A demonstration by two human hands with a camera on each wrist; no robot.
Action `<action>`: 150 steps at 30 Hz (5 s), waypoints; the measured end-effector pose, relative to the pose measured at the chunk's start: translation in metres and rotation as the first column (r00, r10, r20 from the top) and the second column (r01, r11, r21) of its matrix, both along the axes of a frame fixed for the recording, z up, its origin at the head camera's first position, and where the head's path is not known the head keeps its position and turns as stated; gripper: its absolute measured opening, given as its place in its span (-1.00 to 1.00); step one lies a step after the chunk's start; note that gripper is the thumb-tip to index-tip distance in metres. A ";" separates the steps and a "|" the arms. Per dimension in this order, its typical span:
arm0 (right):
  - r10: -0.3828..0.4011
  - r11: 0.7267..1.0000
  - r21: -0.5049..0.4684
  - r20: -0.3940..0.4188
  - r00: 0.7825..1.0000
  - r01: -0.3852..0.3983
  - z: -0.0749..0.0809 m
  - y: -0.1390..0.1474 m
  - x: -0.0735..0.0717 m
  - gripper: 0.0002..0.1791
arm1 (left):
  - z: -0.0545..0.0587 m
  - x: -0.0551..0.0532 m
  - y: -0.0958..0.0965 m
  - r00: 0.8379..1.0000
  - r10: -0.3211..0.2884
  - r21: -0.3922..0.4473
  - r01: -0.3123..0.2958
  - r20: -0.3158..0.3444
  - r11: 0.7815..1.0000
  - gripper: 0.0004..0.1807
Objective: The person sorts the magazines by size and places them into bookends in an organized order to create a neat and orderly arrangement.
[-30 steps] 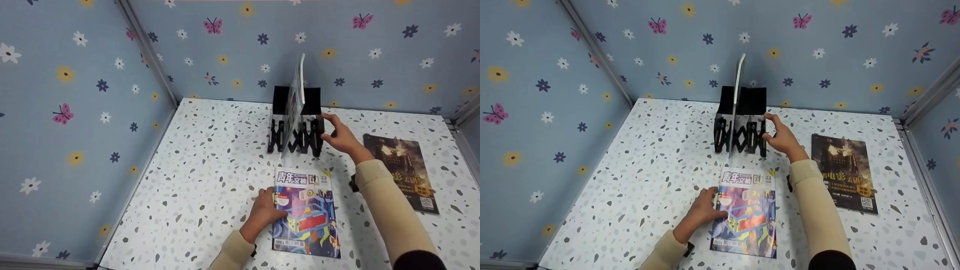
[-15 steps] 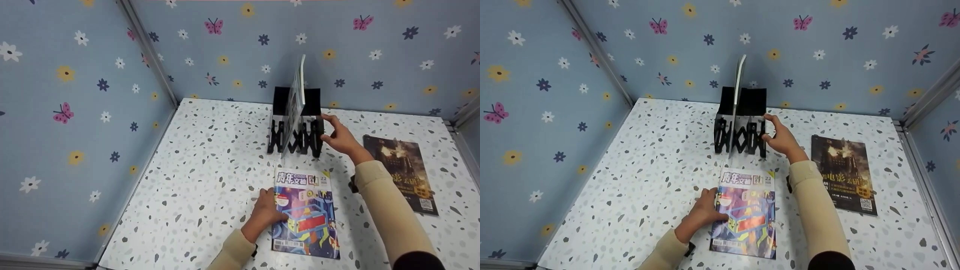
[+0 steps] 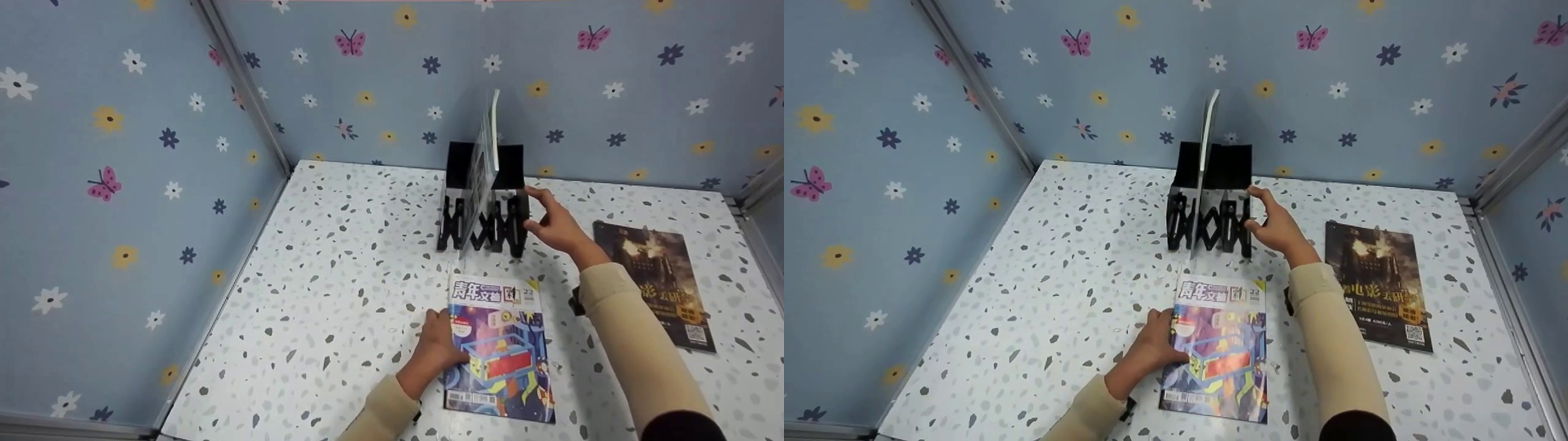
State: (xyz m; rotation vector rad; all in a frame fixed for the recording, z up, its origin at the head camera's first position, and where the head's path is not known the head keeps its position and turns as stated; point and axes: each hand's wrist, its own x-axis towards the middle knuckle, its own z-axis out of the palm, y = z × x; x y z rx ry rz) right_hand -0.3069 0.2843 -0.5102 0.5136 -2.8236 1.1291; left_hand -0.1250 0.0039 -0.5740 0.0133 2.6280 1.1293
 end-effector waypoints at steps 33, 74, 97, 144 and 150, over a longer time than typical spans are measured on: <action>0.026 1.000 -0.011 -0.048 0.999 -0.027 -0.001 0.001 0.000 -0.23 | 0.003 0.000 -0.001 0.997 -0.067 0.014 0.068 -0.047 0.998 0.25; 0.040 0.999 -0.032 -0.031 0.999 -0.041 -0.004 0.001 0.001 -0.22 | -0.006 0.000 -0.001 0.998 -0.062 0.209 0.067 -0.030 0.976 0.22; 0.014 1.000 0.001 0.006 1.000 -0.014 0.001 0.001 0.001 -0.24 | 0.004 -0.007 0.001 0.989 -0.059 0.128 0.077 -0.137 0.989 0.01; 0.025 0.999 -0.023 -0.011 1.000 -0.025 0.000 0.002 0.000 -0.23 | 0.052 0.002 0.007 0.905 -0.004 0.342 0.165 -0.425 0.925 -0.06; 0.028 0.999 -0.029 0.000 1.000 -0.028 0.000 0.003 0.000 -0.24 | 0.057 0.003 0.009 0.881 0.006 0.339 0.177 -0.474 0.924 -0.07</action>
